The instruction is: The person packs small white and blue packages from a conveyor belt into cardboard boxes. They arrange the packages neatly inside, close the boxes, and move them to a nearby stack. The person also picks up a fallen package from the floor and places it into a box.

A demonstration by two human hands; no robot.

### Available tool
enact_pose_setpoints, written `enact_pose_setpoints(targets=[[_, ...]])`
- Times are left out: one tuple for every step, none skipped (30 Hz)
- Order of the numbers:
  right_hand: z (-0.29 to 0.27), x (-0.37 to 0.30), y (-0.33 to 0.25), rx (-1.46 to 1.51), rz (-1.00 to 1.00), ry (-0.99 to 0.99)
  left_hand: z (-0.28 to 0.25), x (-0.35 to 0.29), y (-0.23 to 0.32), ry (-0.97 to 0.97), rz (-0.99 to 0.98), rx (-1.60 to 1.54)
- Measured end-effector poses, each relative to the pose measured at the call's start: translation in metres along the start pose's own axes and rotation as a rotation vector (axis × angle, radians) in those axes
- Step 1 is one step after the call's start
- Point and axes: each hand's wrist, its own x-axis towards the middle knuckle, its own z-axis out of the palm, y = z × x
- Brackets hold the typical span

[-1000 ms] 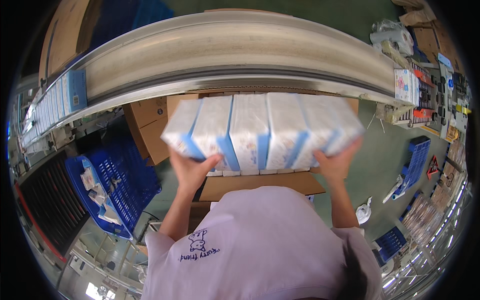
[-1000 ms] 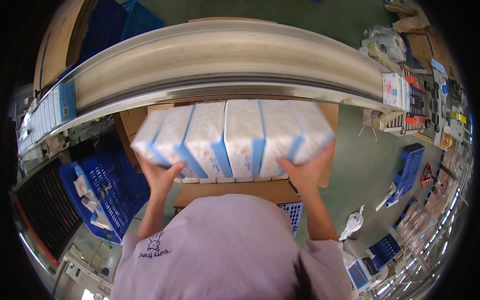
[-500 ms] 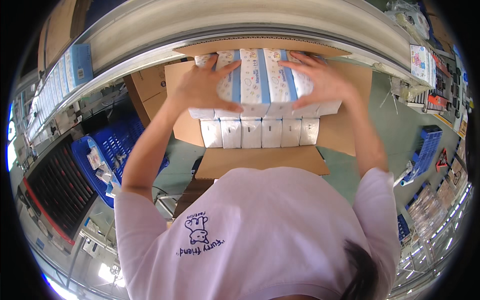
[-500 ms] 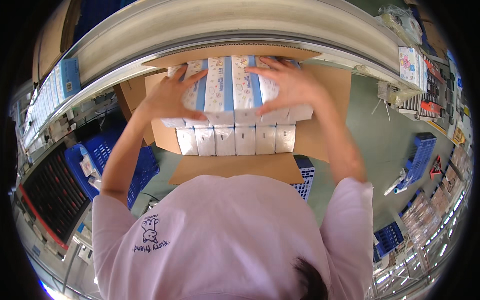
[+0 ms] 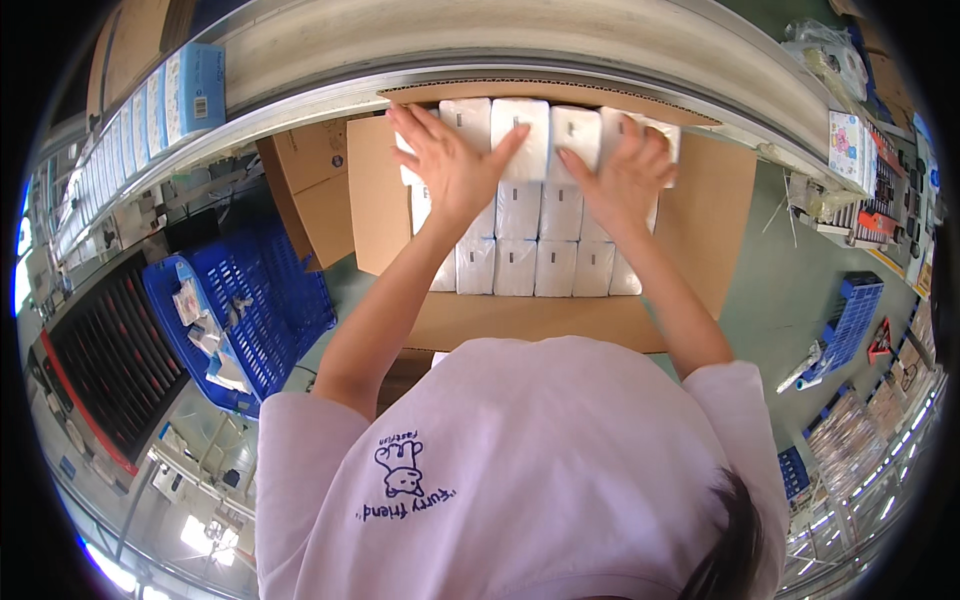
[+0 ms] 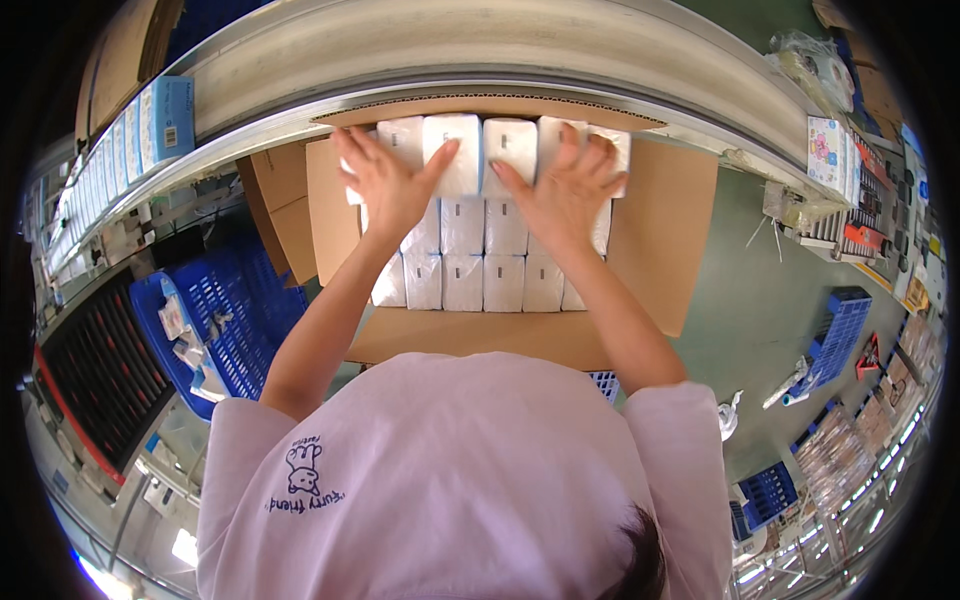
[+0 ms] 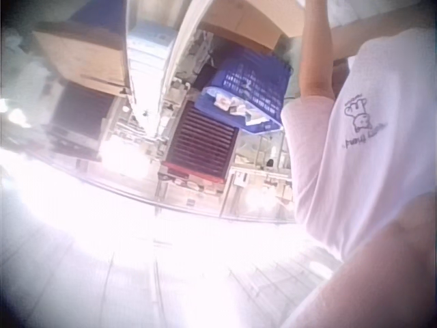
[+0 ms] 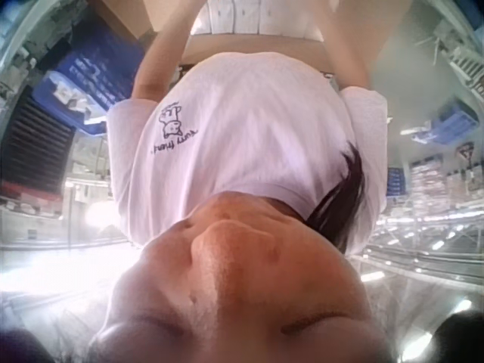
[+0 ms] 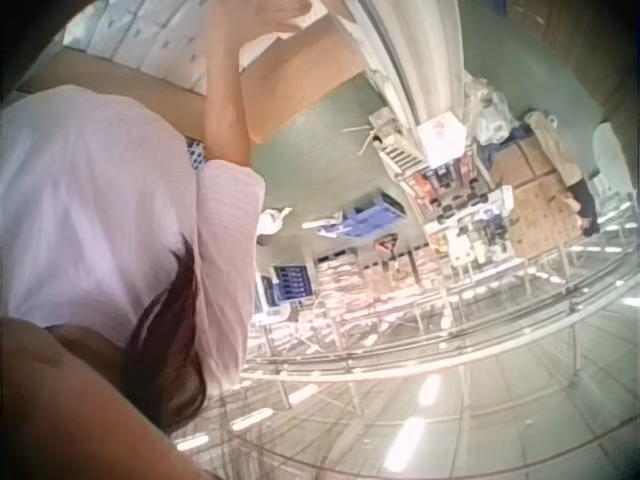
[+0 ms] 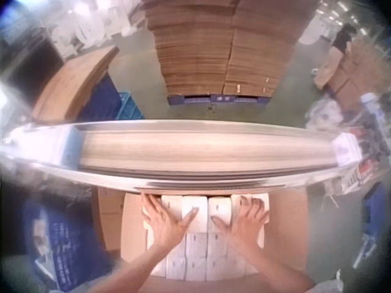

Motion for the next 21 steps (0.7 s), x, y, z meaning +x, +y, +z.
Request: enact_pose_setpoints(targets=[[0.030,-0.002,-0.004,-0.092,0.008,0.003,0.024,0.000,-0.008,0.010,-0.006,0.114],[0.039,0.000,-0.012,-0.185,0.020,0.008,0.032,0.002,-0.006,0.017,-0.010,0.227],[0.040,0.001,-0.011,-0.175,0.011,-0.012,0.039,0.003,-0.004,0.042,-0.038,0.245],[0.037,0.000,-0.008,-0.166,0.005,-0.031,0.041,0.004,-0.010,-0.005,-0.016,0.206],[0.030,-0.002,-0.005,-0.160,0.000,-0.058,0.035,0.003,-0.017,-0.060,0.004,0.167],[0.006,-0.002,0.008,0.061,-0.058,-0.145,0.026,-0.001,-0.027,-0.111,0.009,0.128],[-0.022,-0.003,0.030,0.285,-0.109,-0.222,0.009,-0.001,-0.055,-0.122,0.138,0.034],[-0.040,-0.018,0.049,0.208,-0.035,0.000,-0.018,0.008,-0.085,-0.102,0.199,0.068],[-0.050,-0.024,0.082,0.060,0.004,0.159,-0.035,0.005,-0.107,0.115,0.103,-0.085],[-0.059,-0.027,0.121,-0.077,0.027,0.307,-0.028,-0.008,-0.165,0.292,0.032,0.086],[-0.068,-0.029,0.152,-0.217,0.050,0.458,-0.020,-0.027,-0.227,0.022,-0.424,-0.008],[-0.081,-0.034,0.175,0.227,0.304,0.130,-0.044,-0.026,-0.228,-0.248,-0.639,-0.462],[-0.090,-0.039,0.197,0.685,0.549,-0.199,-0.073,-0.023,-0.225,-0.476,-0.941,-0.784],[-0.095,-0.042,0.207,1.142,0.768,-0.536,-0.086,-0.023,-0.234,-0.372,-0.717,-0.711],[-0.092,-0.045,0.193,1.112,0.625,-0.608,-0.109,-0.017,-0.198,-0.330,-0.610,-0.953],[-0.085,-0.051,0.158,1.069,0.487,-0.691,-0.129,-0.014,-0.149,-0.285,-0.513,-1.191],[-0.077,-0.057,0.118,1.023,0.344,-0.766,-0.122,-0.017,-0.121,-0.384,-0.412,-1.064],[-0.070,-0.053,0.073,0.896,0.324,-0.833,-0.107,-0.018,-0.086,-0.546,-0.295,-0.899],[-0.053,-0.054,0.050,0.717,0.147,-0.824,-0.096,-0.018,-0.050,-0.686,-0.158,-0.737],[-0.036,-0.059,0.037,0.536,-0.041,-0.803,-0.060,-0.025,-0.040,-0.719,0.060,-0.386],[-0.044,-0.066,0.033,0.474,-0.134,-0.864,-0.022,-0.031,-0.033,-0.698,0.275,-0.045]])
